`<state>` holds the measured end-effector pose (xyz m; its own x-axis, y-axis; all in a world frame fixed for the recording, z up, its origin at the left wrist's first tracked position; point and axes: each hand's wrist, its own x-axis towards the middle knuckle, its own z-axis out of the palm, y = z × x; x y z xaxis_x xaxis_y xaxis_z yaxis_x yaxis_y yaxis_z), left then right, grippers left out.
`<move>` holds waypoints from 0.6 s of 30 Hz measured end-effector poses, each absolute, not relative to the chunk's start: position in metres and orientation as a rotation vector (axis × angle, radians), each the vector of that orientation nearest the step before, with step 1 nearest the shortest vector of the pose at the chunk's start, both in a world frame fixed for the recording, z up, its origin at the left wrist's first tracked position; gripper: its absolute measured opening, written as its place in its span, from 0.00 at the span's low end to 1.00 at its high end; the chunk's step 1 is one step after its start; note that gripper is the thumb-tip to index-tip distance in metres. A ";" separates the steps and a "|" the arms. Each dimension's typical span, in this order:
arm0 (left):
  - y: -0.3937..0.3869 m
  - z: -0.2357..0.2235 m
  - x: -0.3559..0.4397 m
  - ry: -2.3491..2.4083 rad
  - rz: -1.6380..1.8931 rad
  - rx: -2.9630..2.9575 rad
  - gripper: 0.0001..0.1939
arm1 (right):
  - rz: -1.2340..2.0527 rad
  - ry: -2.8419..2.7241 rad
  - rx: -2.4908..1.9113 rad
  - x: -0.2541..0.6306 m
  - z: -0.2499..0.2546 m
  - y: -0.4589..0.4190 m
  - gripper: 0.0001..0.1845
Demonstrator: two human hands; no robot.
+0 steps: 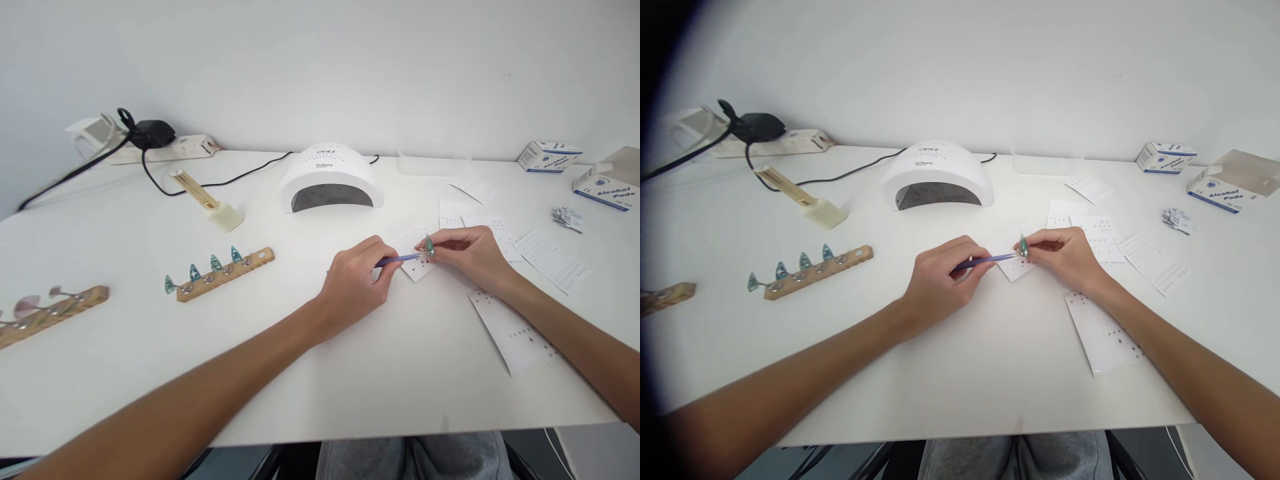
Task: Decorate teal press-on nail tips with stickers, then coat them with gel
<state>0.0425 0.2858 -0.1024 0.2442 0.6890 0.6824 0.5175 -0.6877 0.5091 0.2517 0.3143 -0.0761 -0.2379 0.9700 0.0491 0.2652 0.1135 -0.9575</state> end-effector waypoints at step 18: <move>0.286 -0.107 0.042 1.128 1.385 2.359 0.06 | 1.137 -1.647 -1.257 0.251 -0.074 0.314 0.08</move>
<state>0.0419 0.2856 -0.1065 0.2773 0.6878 0.6709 0.5182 -0.6951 0.4983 0.2507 0.3141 -0.0743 -0.2276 0.9724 0.0509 0.2967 0.1190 -0.9475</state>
